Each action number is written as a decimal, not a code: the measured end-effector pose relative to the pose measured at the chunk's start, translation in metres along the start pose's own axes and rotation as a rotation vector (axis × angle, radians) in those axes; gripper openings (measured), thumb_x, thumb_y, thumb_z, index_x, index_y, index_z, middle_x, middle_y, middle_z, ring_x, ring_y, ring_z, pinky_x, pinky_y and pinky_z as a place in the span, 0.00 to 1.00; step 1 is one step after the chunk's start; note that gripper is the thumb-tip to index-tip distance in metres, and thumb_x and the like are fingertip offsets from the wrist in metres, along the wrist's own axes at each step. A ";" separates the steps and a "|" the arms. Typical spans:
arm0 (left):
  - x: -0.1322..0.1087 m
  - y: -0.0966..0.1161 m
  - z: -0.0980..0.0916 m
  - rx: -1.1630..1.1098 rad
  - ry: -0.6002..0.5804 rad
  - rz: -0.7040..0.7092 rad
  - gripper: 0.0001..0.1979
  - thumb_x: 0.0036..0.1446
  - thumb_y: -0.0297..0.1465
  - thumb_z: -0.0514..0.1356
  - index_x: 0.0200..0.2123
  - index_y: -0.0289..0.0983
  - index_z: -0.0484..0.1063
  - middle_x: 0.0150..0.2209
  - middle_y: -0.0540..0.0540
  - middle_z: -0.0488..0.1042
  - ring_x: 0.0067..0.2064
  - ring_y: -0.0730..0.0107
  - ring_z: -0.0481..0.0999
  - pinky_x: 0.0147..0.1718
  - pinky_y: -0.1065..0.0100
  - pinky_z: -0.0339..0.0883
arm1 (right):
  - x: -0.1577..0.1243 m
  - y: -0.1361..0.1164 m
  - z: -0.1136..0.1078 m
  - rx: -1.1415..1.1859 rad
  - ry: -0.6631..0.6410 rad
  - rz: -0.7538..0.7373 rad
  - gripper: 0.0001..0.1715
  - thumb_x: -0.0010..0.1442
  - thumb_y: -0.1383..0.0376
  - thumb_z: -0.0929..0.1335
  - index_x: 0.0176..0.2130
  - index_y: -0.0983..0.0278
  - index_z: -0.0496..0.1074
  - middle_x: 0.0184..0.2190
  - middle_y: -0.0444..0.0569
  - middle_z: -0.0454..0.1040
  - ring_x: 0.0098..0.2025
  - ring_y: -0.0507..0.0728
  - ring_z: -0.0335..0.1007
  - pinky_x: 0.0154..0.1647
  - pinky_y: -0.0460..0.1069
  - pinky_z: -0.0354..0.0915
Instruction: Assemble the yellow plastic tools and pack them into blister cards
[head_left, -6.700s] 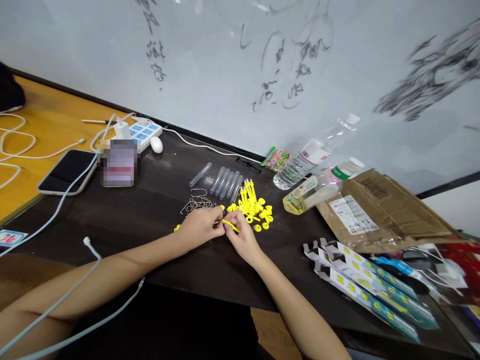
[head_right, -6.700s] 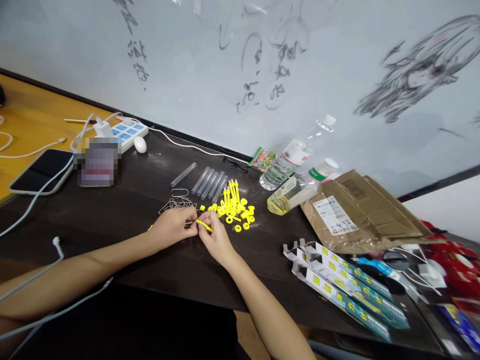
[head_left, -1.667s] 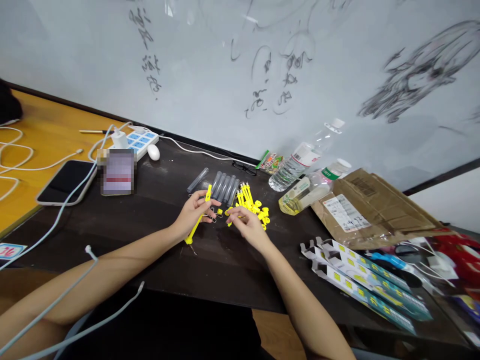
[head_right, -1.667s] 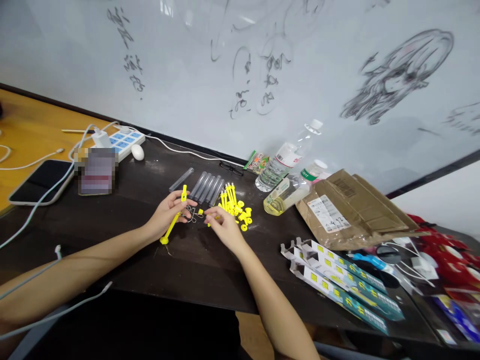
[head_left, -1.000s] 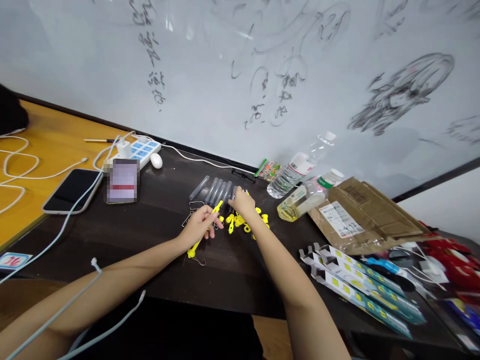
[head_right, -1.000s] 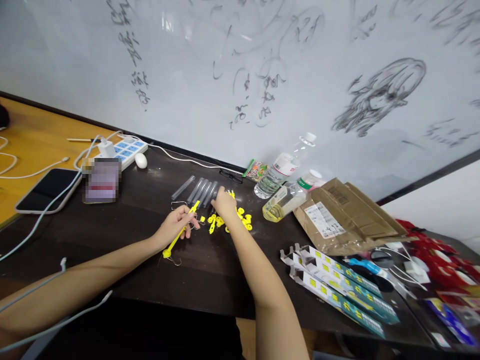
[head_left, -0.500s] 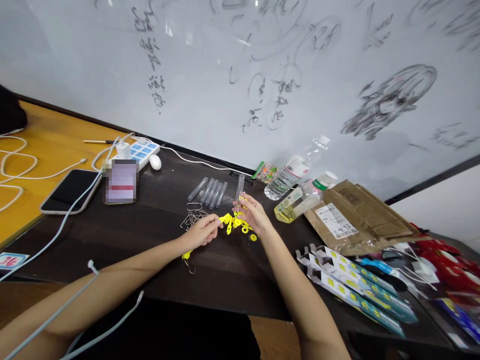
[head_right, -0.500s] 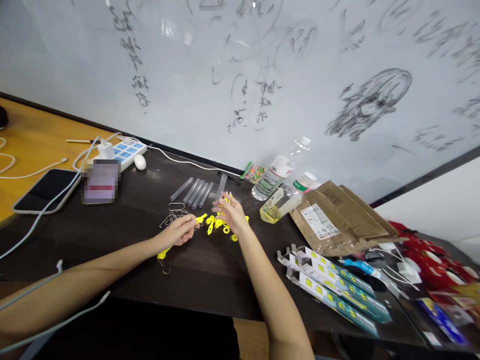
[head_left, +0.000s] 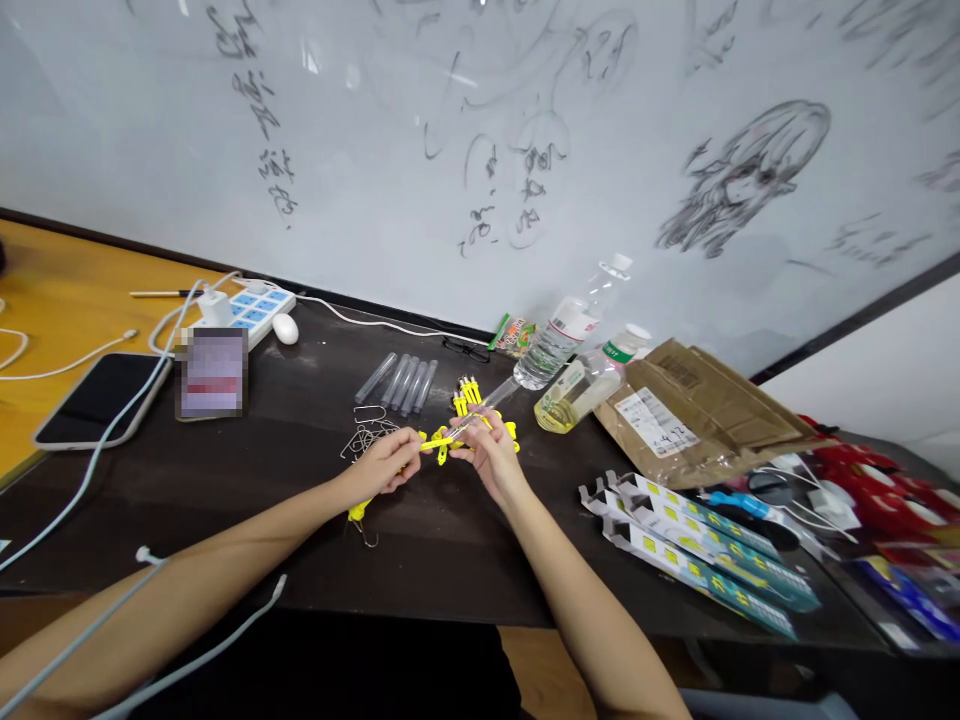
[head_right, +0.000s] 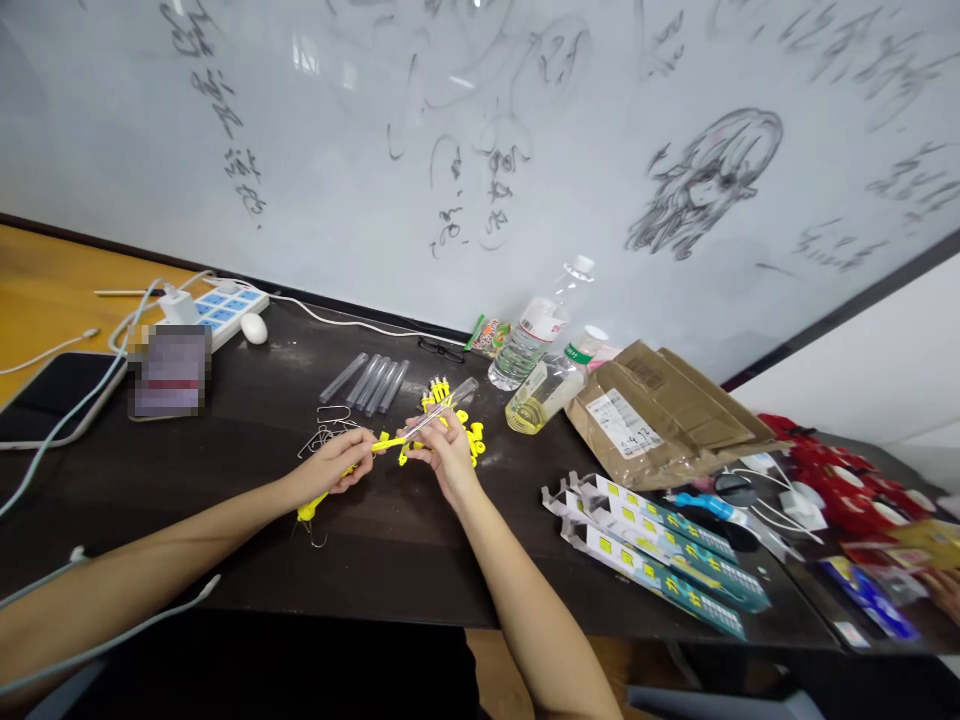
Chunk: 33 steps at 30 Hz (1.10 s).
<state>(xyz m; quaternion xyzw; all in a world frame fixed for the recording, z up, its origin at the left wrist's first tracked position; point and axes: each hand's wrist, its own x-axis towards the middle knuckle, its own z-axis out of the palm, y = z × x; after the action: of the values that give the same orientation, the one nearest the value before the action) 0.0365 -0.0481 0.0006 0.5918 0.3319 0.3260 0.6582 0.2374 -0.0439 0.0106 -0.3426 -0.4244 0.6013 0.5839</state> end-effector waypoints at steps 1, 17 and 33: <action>0.000 0.000 0.000 0.015 -0.006 0.003 0.15 0.59 0.45 0.52 0.36 0.37 0.61 0.21 0.57 0.60 0.16 0.85 0.53 0.11 0.82 0.44 | -0.001 0.000 0.001 0.006 0.000 -0.007 0.23 0.50 0.64 0.73 0.44 0.59 0.65 0.37 0.46 0.78 0.39 0.58 0.78 0.27 0.47 0.76; 0.000 -0.001 0.003 0.017 -0.017 0.099 0.16 0.59 0.45 0.53 0.39 0.37 0.60 0.24 0.54 0.68 0.14 0.84 0.59 0.09 0.81 0.48 | -0.007 -0.002 0.007 -0.005 0.005 -0.089 0.20 0.52 0.65 0.72 0.43 0.59 0.63 0.37 0.45 0.78 0.37 0.57 0.78 0.26 0.47 0.76; -0.005 -0.002 0.005 0.244 -0.026 -0.020 0.20 0.59 0.49 0.48 0.32 0.37 0.61 0.15 0.59 0.55 0.14 0.81 0.52 0.12 0.79 0.45 | -0.013 0.004 0.015 -0.112 -0.140 -0.095 0.21 0.52 0.64 0.72 0.44 0.59 0.64 0.39 0.46 0.77 0.37 0.54 0.76 0.27 0.47 0.76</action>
<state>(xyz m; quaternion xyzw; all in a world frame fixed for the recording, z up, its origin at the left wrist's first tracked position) 0.0377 -0.0547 -0.0008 0.6685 0.3662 0.2690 0.5887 0.2230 -0.0579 0.0122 -0.3113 -0.5129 0.5706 0.5608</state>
